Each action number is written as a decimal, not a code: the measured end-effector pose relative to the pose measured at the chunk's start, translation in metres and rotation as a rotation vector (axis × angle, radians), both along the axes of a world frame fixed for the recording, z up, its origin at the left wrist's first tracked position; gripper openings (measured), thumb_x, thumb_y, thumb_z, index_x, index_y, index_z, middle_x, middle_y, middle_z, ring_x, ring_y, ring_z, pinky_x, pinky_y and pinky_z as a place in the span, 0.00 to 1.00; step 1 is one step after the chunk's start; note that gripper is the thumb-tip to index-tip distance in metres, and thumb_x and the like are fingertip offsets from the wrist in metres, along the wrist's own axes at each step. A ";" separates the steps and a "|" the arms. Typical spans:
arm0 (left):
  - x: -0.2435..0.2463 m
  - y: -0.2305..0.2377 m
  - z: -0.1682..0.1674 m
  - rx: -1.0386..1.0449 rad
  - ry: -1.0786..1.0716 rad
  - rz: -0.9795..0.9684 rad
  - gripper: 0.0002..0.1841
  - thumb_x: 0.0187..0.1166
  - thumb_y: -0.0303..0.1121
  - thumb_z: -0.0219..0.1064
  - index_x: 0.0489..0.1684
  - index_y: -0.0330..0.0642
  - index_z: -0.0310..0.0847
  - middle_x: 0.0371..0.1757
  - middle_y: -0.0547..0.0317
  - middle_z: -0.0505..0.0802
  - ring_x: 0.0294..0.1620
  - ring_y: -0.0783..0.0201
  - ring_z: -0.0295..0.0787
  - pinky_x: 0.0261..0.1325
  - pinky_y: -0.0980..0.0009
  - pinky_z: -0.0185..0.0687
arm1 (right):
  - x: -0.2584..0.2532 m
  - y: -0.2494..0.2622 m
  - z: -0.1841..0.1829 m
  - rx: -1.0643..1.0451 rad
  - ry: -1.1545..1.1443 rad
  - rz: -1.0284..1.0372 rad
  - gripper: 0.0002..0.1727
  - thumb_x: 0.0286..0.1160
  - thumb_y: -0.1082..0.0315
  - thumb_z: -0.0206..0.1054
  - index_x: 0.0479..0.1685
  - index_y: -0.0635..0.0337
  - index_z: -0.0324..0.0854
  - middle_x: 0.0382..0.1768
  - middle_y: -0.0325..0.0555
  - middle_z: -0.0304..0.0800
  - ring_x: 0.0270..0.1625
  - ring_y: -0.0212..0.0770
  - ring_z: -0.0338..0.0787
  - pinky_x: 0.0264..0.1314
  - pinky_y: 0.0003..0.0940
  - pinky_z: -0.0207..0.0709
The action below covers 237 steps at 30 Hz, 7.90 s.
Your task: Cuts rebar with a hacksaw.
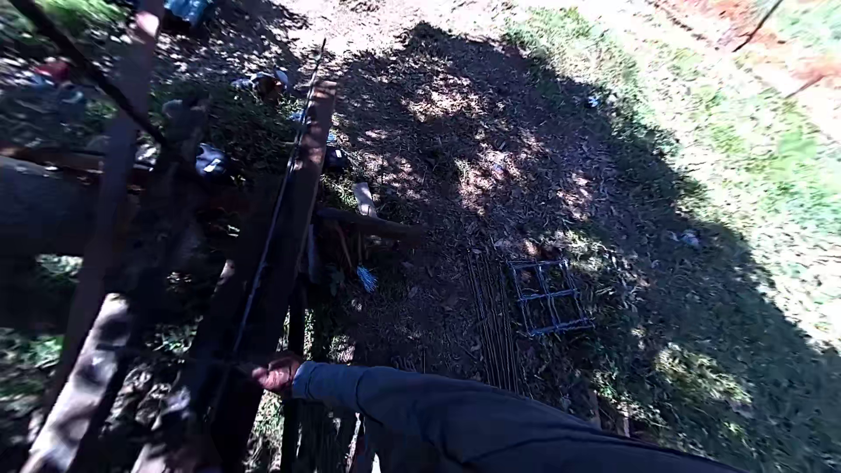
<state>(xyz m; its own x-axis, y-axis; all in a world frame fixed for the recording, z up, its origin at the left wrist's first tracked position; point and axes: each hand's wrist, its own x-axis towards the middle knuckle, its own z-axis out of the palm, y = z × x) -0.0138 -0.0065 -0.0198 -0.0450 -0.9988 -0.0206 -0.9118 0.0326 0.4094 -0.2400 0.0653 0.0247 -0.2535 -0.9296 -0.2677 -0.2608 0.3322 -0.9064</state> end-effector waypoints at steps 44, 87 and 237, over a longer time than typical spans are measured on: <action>0.010 0.013 0.031 0.370 -0.324 0.210 0.38 0.89 0.55 0.28 0.54 0.43 0.89 0.59 0.41 0.95 0.65 0.40 0.91 0.61 0.33 0.80 | 0.031 -0.013 -0.013 -0.117 0.221 0.071 0.36 0.91 0.41 0.42 0.33 0.59 0.86 0.29 0.48 0.86 0.38 0.45 0.88 0.46 0.53 0.81; 0.005 0.011 0.041 0.425 -0.325 0.219 0.37 0.90 0.53 0.28 0.57 0.43 0.88 0.61 0.42 0.94 0.67 0.41 0.89 0.63 0.33 0.79 | -0.006 0.077 -0.029 -0.083 0.292 0.145 0.34 0.91 0.47 0.40 0.44 0.68 0.85 0.29 0.55 0.87 0.33 0.51 0.89 0.40 0.55 0.84; 0.015 0.001 0.037 0.498 -0.398 0.069 0.59 0.56 0.93 0.30 0.44 0.47 0.89 0.53 0.44 0.95 0.58 0.41 0.93 0.56 0.32 0.83 | 0.030 -0.013 -0.020 -0.107 0.157 0.027 0.35 0.90 0.39 0.43 0.25 0.56 0.81 0.20 0.42 0.77 0.29 0.42 0.81 0.36 0.51 0.77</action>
